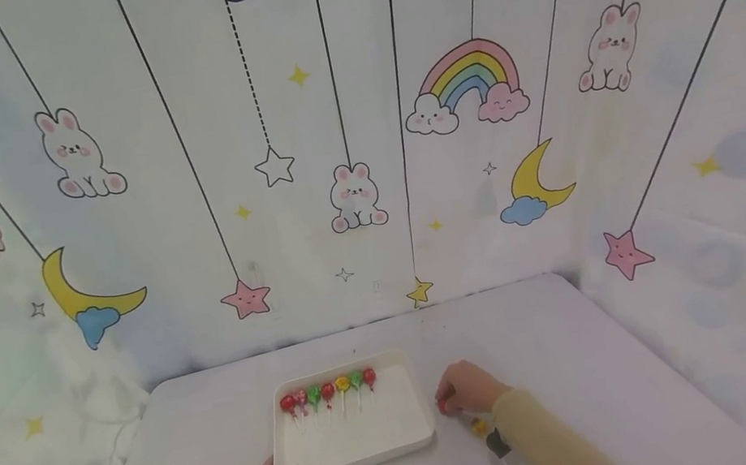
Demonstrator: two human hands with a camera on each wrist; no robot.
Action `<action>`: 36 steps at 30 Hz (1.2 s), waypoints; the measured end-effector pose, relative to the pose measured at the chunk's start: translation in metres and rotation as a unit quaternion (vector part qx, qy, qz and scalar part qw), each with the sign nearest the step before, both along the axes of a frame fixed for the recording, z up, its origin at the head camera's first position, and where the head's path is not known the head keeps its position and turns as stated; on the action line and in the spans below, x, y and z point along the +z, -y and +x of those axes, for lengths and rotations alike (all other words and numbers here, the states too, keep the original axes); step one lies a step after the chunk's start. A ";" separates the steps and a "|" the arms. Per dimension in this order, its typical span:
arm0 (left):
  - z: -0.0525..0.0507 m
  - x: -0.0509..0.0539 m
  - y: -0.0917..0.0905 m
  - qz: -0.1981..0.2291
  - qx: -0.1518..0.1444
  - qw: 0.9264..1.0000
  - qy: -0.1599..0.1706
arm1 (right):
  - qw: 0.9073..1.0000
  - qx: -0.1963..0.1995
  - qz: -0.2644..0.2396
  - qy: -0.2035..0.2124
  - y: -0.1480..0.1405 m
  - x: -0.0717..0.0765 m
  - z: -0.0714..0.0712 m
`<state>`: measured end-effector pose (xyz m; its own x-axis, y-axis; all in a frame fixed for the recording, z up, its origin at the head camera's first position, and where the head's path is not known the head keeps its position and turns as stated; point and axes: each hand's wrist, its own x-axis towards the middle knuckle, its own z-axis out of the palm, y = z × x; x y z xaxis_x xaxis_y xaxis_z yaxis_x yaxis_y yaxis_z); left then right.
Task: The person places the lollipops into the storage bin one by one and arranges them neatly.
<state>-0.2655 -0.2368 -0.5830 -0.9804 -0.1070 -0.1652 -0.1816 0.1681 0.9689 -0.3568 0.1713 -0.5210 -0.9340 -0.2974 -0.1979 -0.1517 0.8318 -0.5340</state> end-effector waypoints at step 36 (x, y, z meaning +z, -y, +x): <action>-0.002 -0.001 0.000 -0.005 0.013 1.000 -0.002 | 0.950 -0.168 -0.251 -0.075 0.090 0.010 -0.049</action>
<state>-0.2670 -0.2365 -0.5837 -0.9780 -0.1333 -0.1606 -0.1825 0.1734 0.9678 -0.4055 0.0813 -0.5106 -0.9994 0.0014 0.0340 -0.0289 0.4921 -0.8701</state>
